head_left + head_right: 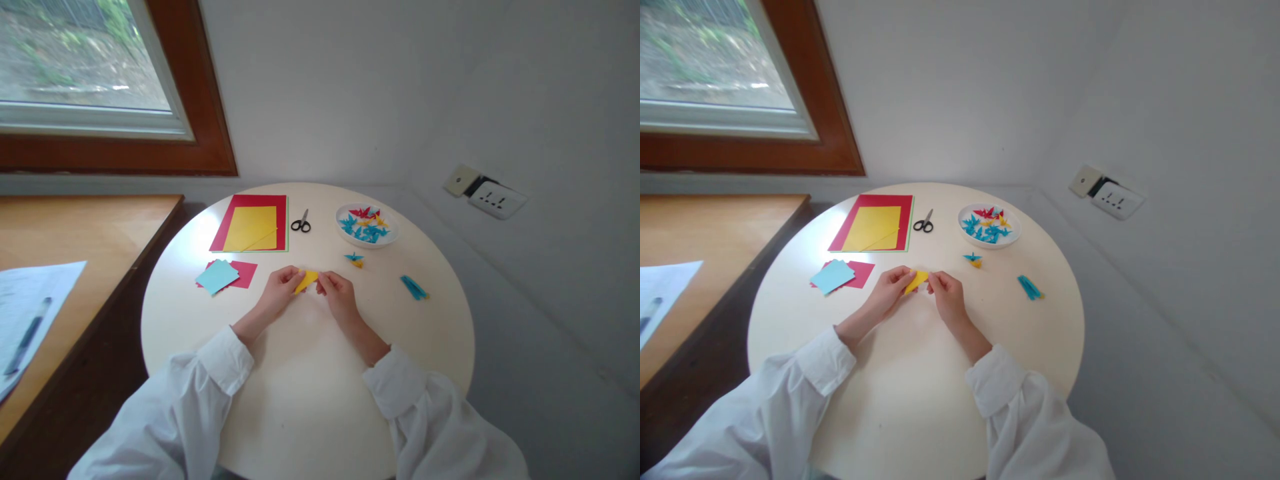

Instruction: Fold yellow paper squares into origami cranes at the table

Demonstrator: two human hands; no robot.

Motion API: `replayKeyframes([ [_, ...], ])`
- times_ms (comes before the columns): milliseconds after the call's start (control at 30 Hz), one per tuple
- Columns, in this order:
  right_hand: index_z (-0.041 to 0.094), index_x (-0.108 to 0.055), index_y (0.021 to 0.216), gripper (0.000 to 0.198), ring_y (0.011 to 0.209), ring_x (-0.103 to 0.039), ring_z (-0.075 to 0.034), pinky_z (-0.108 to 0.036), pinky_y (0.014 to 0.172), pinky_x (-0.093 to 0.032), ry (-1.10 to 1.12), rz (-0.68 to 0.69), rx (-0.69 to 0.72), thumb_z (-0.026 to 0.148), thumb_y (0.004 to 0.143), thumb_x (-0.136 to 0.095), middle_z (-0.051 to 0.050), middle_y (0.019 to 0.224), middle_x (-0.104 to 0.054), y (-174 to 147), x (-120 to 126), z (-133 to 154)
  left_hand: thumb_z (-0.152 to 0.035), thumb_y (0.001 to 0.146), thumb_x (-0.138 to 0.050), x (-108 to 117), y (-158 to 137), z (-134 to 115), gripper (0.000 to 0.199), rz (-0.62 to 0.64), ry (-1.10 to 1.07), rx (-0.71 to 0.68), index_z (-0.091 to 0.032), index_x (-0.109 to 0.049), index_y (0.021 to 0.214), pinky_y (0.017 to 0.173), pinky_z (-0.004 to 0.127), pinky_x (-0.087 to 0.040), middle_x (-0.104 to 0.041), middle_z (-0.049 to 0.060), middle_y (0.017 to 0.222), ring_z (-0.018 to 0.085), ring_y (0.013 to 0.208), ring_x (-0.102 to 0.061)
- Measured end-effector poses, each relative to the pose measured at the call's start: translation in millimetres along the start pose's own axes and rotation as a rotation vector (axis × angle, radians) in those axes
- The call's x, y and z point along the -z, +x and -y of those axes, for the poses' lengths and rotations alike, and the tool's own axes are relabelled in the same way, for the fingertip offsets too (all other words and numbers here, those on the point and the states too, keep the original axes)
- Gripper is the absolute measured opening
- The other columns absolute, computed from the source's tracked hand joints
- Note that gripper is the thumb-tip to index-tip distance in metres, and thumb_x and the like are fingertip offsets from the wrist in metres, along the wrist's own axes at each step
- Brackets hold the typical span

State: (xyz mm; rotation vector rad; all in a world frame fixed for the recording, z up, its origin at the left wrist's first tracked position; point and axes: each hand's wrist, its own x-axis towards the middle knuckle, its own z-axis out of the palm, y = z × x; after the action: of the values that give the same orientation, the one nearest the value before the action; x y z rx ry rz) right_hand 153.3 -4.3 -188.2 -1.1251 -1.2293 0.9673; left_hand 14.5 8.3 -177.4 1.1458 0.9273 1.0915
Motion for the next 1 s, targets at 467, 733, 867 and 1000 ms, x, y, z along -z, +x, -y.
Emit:
replayKeyframes([
  [467, 0.019, -0.055, 0.06, 0.024, 0.054, -0.047, -0.011, -0.025, 0.054, -0.039, -0.047, 0.016, -0.025, 0.04, 0.072, -0.056, 0.003, 0.053, -0.049, -1.2, -0.1, 2.7, -0.041, 0.069, -0.068, 0.8, 1.5, -0.3, 0.028, -0.026, 0.035, -0.03, -0.014, -0.062, 0.069, 0.056, 0.022, -0.041, -0.057, -0.001, 0.063, 0.008, 0.056, -0.051],
  [733, 0.019, -0.05, 0.052, 0.03, 0.052, -0.045, -0.011, -0.024, 0.052, -0.037, -0.135, 0.068, -0.033, 0.04, 0.074, -0.051, 0.003, 0.051, -0.048, -1.2, 0.0, 2.1, -0.039, 0.067, -0.07, 3.1, 3.0, 0.4, 0.027, -0.052, 0.015, -0.007, -0.013, -0.063, 0.072, 0.053, 0.022, -0.036, -0.059, 0.001, 0.067, 0.008, 0.056, -0.047],
  [867, 0.019, -0.052, 0.055, 0.029, 0.052, -0.045, -0.011, -0.024, 0.053, -0.038, -0.144, 0.072, -0.049, 0.042, 0.072, -0.051, 0.002, 0.053, -0.05, -1.2, -0.6, 2.5, -0.037, 0.066, -0.07, 3.3, 2.7, 0.0, 0.025, -0.056, 0.023, -0.012, -0.013, -0.063, 0.07, 0.052, 0.022, -0.034, -0.057, 0.0, 0.065, 0.007, 0.055, -0.046],
  [1000, 0.019, -0.054, 0.057, 0.027, 0.052, -0.046, -0.011, -0.025, 0.053, -0.038, -0.142, 0.094, -0.055, 0.042, 0.071, -0.053, 0.002, 0.053, -0.052, -1.0, -0.6, 0.7, -0.037, 0.066, -0.07, 0.6, 0.3, -4.3, 0.024, -0.059, 0.025, 0.01, -0.014, -0.062, 0.067, 0.052, 0.022, -0.034, -0.056, -0.001, 0.062, 0.007, 0.053, -0.045],
])
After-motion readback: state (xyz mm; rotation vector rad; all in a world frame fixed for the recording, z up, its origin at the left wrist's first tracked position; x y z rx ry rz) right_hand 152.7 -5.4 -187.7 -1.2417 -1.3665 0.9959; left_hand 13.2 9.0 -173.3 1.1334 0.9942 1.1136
